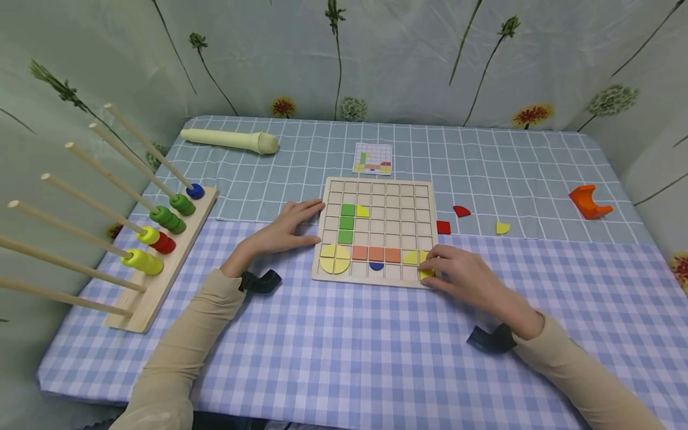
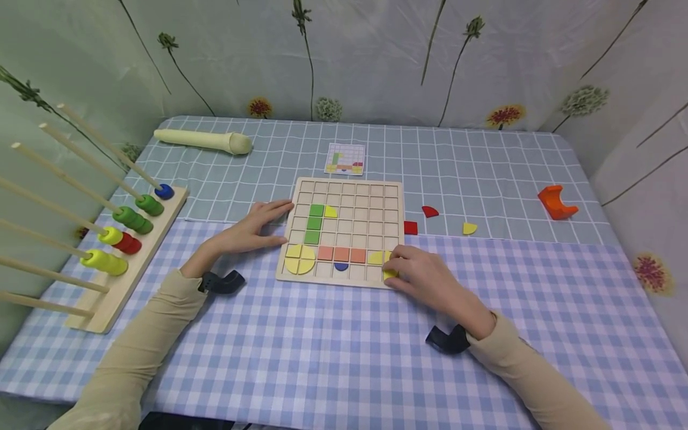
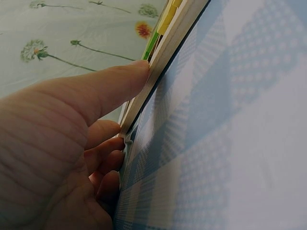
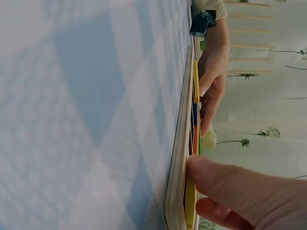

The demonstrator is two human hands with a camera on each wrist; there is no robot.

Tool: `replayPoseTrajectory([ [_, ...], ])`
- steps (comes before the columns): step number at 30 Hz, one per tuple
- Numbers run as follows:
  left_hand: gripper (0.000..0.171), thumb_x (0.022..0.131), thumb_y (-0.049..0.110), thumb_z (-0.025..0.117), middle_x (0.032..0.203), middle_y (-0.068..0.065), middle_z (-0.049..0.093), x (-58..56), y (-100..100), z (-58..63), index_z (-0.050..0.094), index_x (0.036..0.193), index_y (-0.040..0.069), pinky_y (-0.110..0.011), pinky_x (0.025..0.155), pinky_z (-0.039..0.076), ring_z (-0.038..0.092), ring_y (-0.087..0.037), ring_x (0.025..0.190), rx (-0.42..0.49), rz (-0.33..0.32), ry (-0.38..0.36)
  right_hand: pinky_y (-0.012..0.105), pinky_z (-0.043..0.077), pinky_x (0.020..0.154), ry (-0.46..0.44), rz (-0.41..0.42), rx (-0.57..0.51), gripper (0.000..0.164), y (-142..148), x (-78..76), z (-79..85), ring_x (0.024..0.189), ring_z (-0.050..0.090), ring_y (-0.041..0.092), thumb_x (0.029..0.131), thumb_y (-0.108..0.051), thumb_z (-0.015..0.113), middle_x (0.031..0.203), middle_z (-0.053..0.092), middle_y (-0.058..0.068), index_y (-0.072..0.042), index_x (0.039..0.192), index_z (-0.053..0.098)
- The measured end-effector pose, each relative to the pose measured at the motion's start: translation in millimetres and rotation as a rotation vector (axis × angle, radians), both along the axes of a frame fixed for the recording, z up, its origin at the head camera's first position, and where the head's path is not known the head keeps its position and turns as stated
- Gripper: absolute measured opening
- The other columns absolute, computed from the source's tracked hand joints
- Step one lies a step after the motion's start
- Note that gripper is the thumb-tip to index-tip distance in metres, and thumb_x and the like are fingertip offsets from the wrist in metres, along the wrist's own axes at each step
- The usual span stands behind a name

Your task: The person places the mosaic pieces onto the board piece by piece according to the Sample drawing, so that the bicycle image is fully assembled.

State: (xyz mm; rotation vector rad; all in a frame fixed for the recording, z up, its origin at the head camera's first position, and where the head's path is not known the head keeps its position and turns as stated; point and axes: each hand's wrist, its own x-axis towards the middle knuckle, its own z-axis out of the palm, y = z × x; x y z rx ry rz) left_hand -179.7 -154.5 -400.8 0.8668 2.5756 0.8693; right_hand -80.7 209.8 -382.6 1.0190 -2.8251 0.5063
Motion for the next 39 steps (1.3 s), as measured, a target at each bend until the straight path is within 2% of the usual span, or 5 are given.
replayPoseTrajectory([
  [7,0.076,0.088,0.028,0.065,0.157,-0.011,0.020,-0.7,0,0.3,0.025,0.149,0.010,-0.049,0.106,0.024,0.024,-0.030,0.128,-0.004,0.005,-0.009,0.029,0.050,0.070,-0.019,-0.028,-0.076,0.027,1,-2.0,-1.3,0.079,0.058,0.010,0.068,-0.020,0.083,0.087,0.066,-0.001,-0.011,0.092,0.074],
  [12,0.076,0.087,0.027,0.066,0.157,-0.011,0.021,-0.1,0,1.3,0.026,0.149,0.009,-0.050,0.106,0.023,0.024,-0.031,0.129,-0.001,0.005,-0.003,0.033,0.050,0.070,-0.012,-0.124,-0.095,0.026,2,-3.6,-1.2,0.078,0.058,0.014,0.072,-0.018,0.080,0.089,0.066,0.004,-0.006,0.094,0.073],
  [19,0.076,0.087,0.027,0.066,0.157,-0.011,0.021,0.4,0,1.7,0.025,0.149,0.009,-0.050,0.106,0.024,0.024,-0.030,0.129,-0.001,0.008,-0.010,0.034,0.049,0.072,-0.095,-0.156,-0.077,0.027,2,-4.3,-1.5,0.080,0.055,0.015,0.077,-0.013,0.076,0.095,0.067,0.006,-0.005,0.103,0.071],
  [27,0.076,0.087,0.027,0.066,0.157,-0.011,0.020,0.1,0,0.2,0.025,0.149,0.010,-0.050,0.105,0.024,0.025,-0.030,0.128,0.000,0.003,0.000,0.034,0.049,0.069,0.036,-0.135,-0.153,0.026,12,-9.4,-1.7,0.079,0.061,0.017,0.073,-0.010,0.078,0.092,0.068,0.007,-0.004,0.098,0.072],
  [39,0.075,0.087,0.028,0.065,0.157,-0.010,0.021,-0.7,0,-1.6,0.027,0.149,0.010,-0.049,0.104,0.026,0.026,-0.029,0.125,0.009,0.006,0.001,0.030,0.043,0.060,0.016,-0.342,-0.073,0.026,51,-22.1,7.5,0.070,0.052,0.021,0.077,-0.005,0.073,0.093,0.067,0.016,0.000,0.102,0.070],
])
